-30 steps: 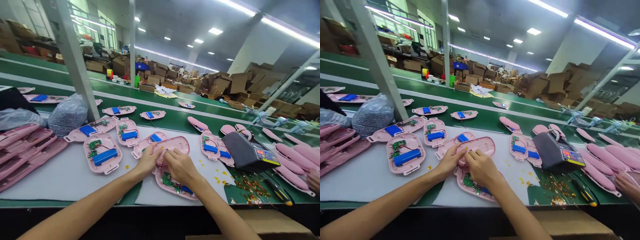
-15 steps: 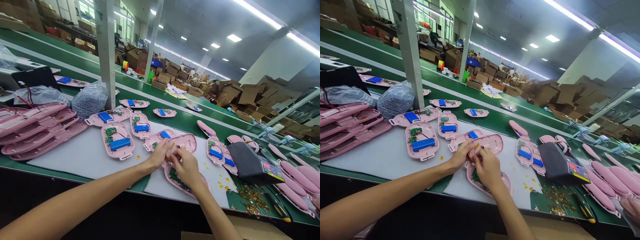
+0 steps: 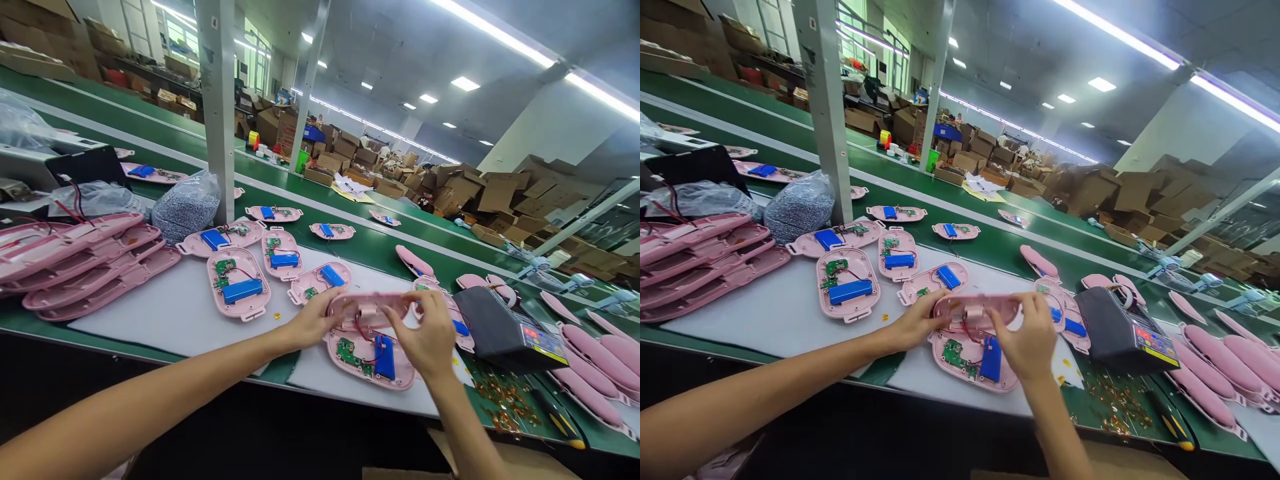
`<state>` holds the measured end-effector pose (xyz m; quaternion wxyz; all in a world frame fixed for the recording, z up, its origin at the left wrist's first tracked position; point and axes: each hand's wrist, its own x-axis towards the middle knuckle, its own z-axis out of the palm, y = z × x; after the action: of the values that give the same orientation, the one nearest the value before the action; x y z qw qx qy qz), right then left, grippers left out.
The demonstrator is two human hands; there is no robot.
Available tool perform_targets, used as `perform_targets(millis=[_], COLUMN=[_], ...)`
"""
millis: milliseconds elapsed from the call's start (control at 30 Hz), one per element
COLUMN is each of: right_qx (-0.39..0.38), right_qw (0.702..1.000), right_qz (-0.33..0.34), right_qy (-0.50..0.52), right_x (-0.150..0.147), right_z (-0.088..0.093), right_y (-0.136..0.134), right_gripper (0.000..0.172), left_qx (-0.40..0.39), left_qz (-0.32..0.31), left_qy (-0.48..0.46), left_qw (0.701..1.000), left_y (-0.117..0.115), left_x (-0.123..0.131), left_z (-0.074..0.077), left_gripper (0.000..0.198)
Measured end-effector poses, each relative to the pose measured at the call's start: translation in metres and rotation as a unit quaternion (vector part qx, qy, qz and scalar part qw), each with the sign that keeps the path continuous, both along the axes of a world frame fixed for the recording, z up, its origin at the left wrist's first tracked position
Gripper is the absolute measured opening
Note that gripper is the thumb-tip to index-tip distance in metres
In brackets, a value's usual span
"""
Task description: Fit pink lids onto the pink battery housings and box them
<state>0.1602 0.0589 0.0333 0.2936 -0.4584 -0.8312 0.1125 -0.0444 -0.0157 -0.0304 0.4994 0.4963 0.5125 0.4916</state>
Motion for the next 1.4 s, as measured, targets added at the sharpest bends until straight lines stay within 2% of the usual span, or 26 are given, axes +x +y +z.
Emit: perform_targets(millis=[33, 100, 167, 200, 267, 300, 333, 367, 433, 533, 600, 700, 767, 833, 933, 1000, 1100, 1133, 1200, 1233, 1300, 1400], right_qx=[0.005, -0.066, -0.173, -0.215, -0.267, -0.282, -0.293, -0.302, -0.307, -0.264, -0.22, -0.189, -0.189, -0.204, -0.235, -0.245, -0.228, -0.219, -0.242, -0.271, -0.347, -0.463], right_qw=[0.998, 0.974, 0.923, 0.903, 0.883, 0.882, 0.885, 0.89, 0.907, 0.946, 0.961, 0.956, 0.945, 0.938, 0.938, 0.94, 0.948, 0.955, 0.965, 0.957, 0.911, 0.842], right_qz=[0.043, 0.169, 0.254, 0.27, 0.276, 0.273, 0.265, 0.25, 0.201, 0.085, 0.008, -0.074, -0.109, -0.121, -0.117, -0.114, -0.109, -0.104, -0.094, -0.089, -0.083, -0.047], right_qy=[-0.034, -0.136, -0.23, -0.258, -0.27, -0.26, -0.247, -0.232, -0.206, -0.168, -0.166, -0.212, -0.244, -0.252, -0.226, -0.208, -0.193, -0.17, -0.034, 0.058, 0.207, 0.273], right_x=[0.007, 0.015, 0.014, 0.011, 0.004, 0.002, 0.001, 0.001, 0.007, 0.01, -0.001, -0.035, -0.063, -0.086, -0.107, -0.11, -0.102, -0.098, -0.095, -0.096, -0.102, -0.115], right_z=[0.01, 0.02, 0.016, 0.01, -0.004, -0.01, -0.015, -0.017, -0.018, -0.015, -0.02, -0.044, -0.069, -0.096, -0.126, -0.136, -0.131, -0.124, -0.106, -0.097, -0.079, -0.064], right_y=[-0.001, -0.006, -0.015, -0.019, -0.025, -0.026, -0.026, -0.023, -0.012, 0.025, 0.064, 0.138, 0.184, 0.218, 0.239, 0.238, 0.231, 0.228, 0.221, 0.216, 0.202, 0.172], right_gripper=[0.047, 0.083, 0.116, 0.124, 0.119, 0.111, 0.104, 0.1, 0.097, 0.089, 0.083, 0.08, 0.077, 0.075, 0.078, 0.088, 0.101, 0.099, 0.085, 0.077, 0.067, 0.049], left_qx=[0.01, 0.039, 0.078, 0.089, 0.071, 0.045, 0.014, -0.017, -0.061, -0.089, -0.102, -0.124, -0.137, -0.142, -0.135, -0.129, -0.117, -0.11, -0.09, -0.08, -0.064, -0.061], left_qz=[-0.033, -0.122, -0.224, -0.277, -0.375, -0.401, -0.4, -0.372, -0.255, -0.115, -0.062, -0.005, 0.024, 0.053, 0.099, 0.129, 0.174, 0.189, 0.217, 0.229, 0.248, 0.27], left_qy=[0.022, 0.091, 0.181, 0.224, 0.294, 0.324, 0.352, 0.379, 0.428, 0.461, 0.454, 0.432, 0.42, 0.41, 0.392, 0.369, 0.323, 0.307, 0.272, 0.254, 0.212, 0.154], left_qw=[0.999, 0.988, 0.954, 0.93, 0.876, 0.856, 0.846, 0.847, 0.865, 0.875, 0.883, 0.893, 0.897, 0.899, 0.905, 0.911, 0.923, 0.926, 0.933, 0.936, 0.943, 0.948], left_y=[-0.004, -0.012, -0.016, -0.013, 0.004, 0.021, 0.043, 0.07, 0.131, 0.216, 0.253, 0.282, 0.291, 0.296, 0.296, 0.29, 0.275, 0.27, 0.265, 0.263, 0.259, 0.241], left_x=[-0.001, -0.005, -0.014, -0.02, -0.034, -0.041, -0.048, -0.055, -0.068, -0.081, -0.088, -0.102, -0.116, -0.134, -0.162, -0.177, -0.189, -0.189, -0.185, -0.18, -0.165, -0.133], left_z=[0.003, 0.016, 0.038, 0.051, 0.077, 0.087, 0.093, 0.096, 0.09, 0.06, 0.036, 0.003, -0.012, -0.017, -0.013, -0.006, 0.004, 0.008, 0.016, 0.021, 0.029, 0.04], left_gripper=[0.038, 0.048, 0.057, 0.059, 0.059, 0.057, 0.054, 0.047, 0.033, 0.029, 0.033, 0.032, 0.029, 0.027, 0.024, 0.023, 0.021, 0.02, 0.019, 0.019, 0.021, 0.024])
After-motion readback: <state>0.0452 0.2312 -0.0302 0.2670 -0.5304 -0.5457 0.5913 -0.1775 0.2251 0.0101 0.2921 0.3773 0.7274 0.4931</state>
